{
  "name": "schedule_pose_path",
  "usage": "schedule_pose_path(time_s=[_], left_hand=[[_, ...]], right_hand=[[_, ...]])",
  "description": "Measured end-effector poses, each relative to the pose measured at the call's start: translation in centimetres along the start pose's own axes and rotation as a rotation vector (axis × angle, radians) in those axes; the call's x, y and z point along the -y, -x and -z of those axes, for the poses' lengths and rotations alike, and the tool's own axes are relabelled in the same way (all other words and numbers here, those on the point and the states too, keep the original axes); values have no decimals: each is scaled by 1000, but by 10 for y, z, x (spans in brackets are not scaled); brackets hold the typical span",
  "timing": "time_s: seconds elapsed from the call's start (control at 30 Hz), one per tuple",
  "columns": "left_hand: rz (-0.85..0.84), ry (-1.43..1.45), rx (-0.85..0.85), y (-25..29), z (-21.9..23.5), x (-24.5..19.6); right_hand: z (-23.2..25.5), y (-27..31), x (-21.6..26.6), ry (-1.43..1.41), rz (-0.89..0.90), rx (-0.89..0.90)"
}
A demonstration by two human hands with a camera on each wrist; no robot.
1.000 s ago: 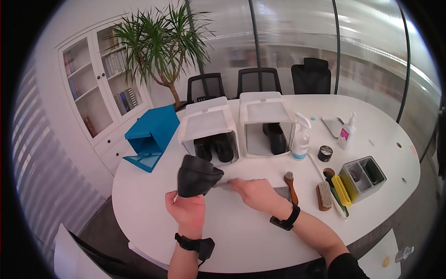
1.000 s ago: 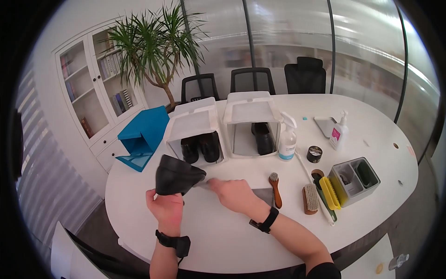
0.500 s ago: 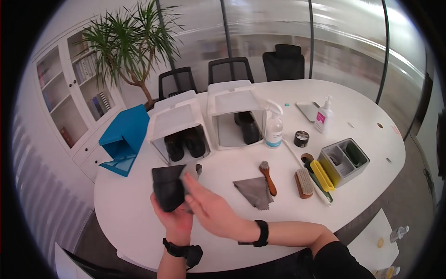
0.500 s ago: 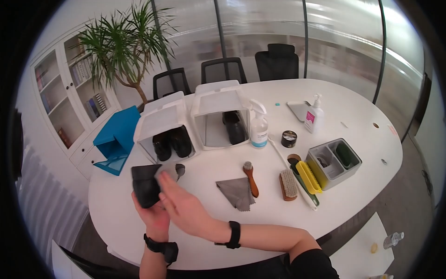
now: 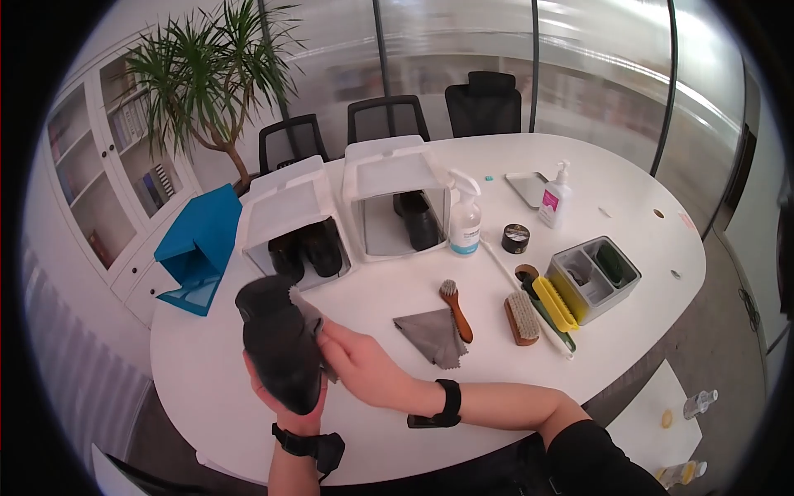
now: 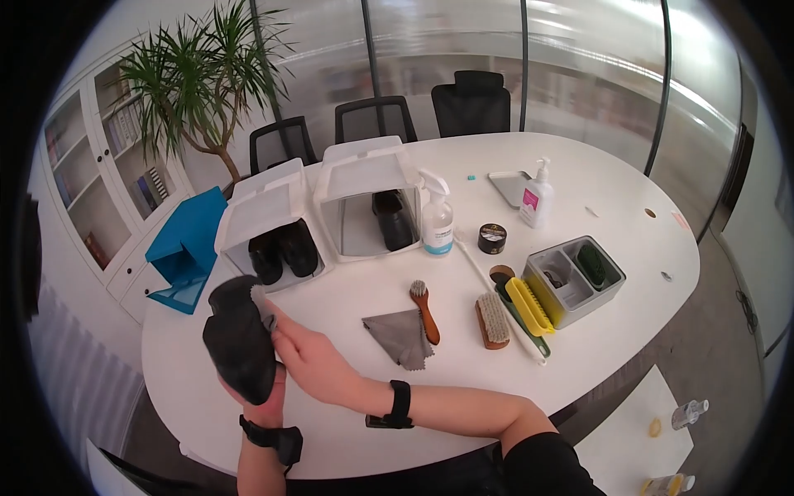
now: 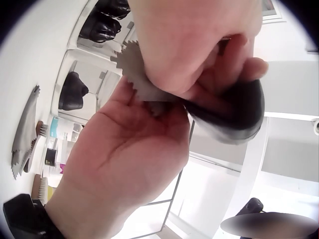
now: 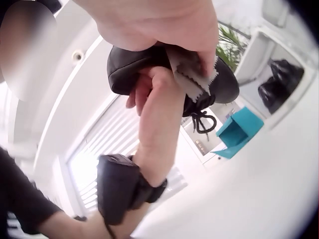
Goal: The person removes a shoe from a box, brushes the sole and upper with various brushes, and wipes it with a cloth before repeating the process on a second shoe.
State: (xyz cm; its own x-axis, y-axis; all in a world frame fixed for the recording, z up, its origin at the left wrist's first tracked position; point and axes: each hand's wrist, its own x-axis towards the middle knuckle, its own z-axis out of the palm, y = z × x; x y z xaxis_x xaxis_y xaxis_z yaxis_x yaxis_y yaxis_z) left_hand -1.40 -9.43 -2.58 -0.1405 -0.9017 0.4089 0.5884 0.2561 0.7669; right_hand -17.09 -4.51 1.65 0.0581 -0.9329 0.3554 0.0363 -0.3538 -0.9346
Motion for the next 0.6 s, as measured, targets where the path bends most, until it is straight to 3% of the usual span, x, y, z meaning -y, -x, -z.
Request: schedule_pose_path(time_s=[0.03,0.07,0.13,0.2,0.33,0.43,0.5,0.53,0.57,0.6], left_hand=[[171,630,103,1,-14,-7],[253,764,87,0,-15,-6],[248,673,108,-5,-12,-6],[244,587,126,-8,-7,-4],[151,527,164,-9,1,-5],[119,545,147,-10,6,-6],[-92,271,290,-14,13,-3],[-281,-78,5,-13,13,9],[-283,-78,8,-14,-7,-2],[-494,-823,9,-17,-39,-26]], right_hand=[[1,-3,-3,-3,0,1],[3,-7,-6,-152,-14,-4],[6,-7,-9,-296,-28,-13],[8,0,0,-120,-56,-54],[6,14,22,-91,-80,-42],[10,18,41,-21,-1,-59],[15,17,44,-74,-91,89],[12,16,42,-72,-88,88],[6,15,37,-138,-73,74],[3,15,34,-206,-58,61]])
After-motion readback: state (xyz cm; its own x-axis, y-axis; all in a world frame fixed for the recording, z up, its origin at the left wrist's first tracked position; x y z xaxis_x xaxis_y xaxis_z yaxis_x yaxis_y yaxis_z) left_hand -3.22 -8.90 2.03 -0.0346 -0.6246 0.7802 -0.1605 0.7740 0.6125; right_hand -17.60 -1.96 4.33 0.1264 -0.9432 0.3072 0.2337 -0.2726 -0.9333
